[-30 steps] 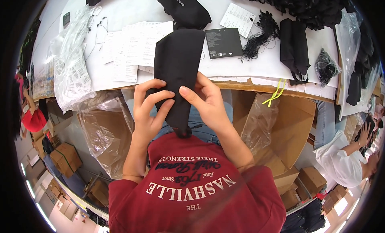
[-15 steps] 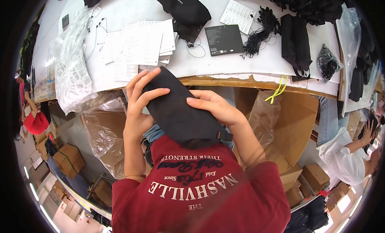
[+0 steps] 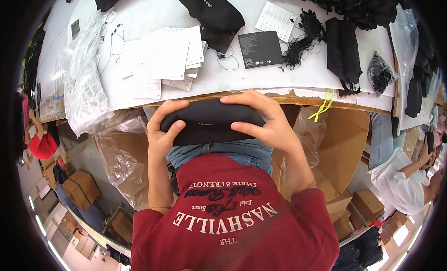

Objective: Placing instruction manuals and tags into small black pouches.

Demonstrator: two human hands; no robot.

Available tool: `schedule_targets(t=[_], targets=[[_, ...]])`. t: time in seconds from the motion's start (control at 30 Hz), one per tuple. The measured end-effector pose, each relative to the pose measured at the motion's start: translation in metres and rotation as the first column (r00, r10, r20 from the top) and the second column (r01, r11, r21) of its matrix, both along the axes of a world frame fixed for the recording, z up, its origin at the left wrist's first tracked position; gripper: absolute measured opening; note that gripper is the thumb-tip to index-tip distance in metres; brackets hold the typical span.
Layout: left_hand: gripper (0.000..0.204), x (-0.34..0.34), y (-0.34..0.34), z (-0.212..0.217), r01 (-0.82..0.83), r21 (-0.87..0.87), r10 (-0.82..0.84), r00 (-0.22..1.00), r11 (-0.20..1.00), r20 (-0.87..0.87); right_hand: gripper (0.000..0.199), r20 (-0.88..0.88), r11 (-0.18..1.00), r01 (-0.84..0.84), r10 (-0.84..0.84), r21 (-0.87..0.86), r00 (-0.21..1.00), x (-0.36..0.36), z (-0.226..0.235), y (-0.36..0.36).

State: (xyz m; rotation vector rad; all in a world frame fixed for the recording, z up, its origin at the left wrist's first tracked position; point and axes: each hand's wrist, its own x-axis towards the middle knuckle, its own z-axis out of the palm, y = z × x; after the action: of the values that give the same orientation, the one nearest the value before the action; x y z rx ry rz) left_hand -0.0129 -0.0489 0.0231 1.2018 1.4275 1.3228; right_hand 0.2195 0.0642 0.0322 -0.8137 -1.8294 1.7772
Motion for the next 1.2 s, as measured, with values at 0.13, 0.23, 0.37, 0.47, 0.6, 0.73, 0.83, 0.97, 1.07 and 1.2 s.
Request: schedule_targets(t=[0.13, 0.23, 0.37, 0.47, 0.6, 0.73, 0.83, 0.97, 1.07, 1.2], targets=[[0.029, -0.006, 0.001, -0.002, 0.071, -0.021, -0.072, 0.995, 0.997, -0.076, 0.028, -0.029, 0.998, 0.038, -0.037, 0.051, 0.999, 0.001, -0.006, 0.003], [0.028, -0.003, 0.008, 0.002, 0.11, -0.066, -0.114, 0.992, 0.992, -0.061, 0.019, -0.047, 0.993, 0.109, -0.106, 0.054, 0.993, 0.006, -0.006, 0.005], [0.024, 0.011, 0.012, 0.005, -0.116, -0.003, 0.104, 0.904, 0.993, -0.414, 0.014, -0.015, 0.996, 0.076, -0.075, 0.045, 0.997, 0.005, -0.005, 0.006], [0.046, 0.036, 0.02, 0.043, 0.182, -0.036, -0.161, 0.739, 0.983, -0.654, 0.016, -0.012, 0.962, 0.005, -0.002, 0.274, 1.0, -0.009, 0.007, 0.005], [0.046, 0.004, 0.03, 0.058, 0.391, -0.555, -0.598, 0.76, 0.734, -0.254, 0.018, -0.01, 0.912, 0.06, -0.061, 0.406, 0.998, 0.015, 0.023, 0.012], [0.062, -0.027, 0.018, 0.04, 0.476, -0.371, -0.433, 0.88, 0.798, 0.196, 0.014, -0.144, 0.964, 0.259, -0.266, -0.062, 0.953, 0.029, 0.011, 0.014], [0.078, -0.006, 0.018, 0.012, 0.208, -0.031, -0.171, 0.87, 0.978, 0.463, 0.03, 0.076, 0.547, 0.523, -0.64, -0.654, 0.765, -0.013, 0.029, 0.005], [0.072, 0.041, 0.038, 0.017, 0.253, 0.098, -0.263, 0.958, 0.963, 0.111, 0.05, -0.328, 0.082, -0.32, -0.355, -0.944, 0.875, -0.019, -0.037, -0.016], [0.064, 0.05, 0.036, 0.008, 0.194, 0.011, -0.17, 0.886, 0.981, -0.431, 0.045, -0.315, 0.017, -0.357, -0.513, -0.934, 0.799, -0.029, -0.046, -0.032], [0.051, 0.035, 0.033, 0.007, 0.061, 0.015, -0.037, 0.763, 0.998, -0.645, 0.039, -0.392, -0.13, -0.538, -0.548, -0.833, 0.739, -0.033, -0.053, -0.035]])
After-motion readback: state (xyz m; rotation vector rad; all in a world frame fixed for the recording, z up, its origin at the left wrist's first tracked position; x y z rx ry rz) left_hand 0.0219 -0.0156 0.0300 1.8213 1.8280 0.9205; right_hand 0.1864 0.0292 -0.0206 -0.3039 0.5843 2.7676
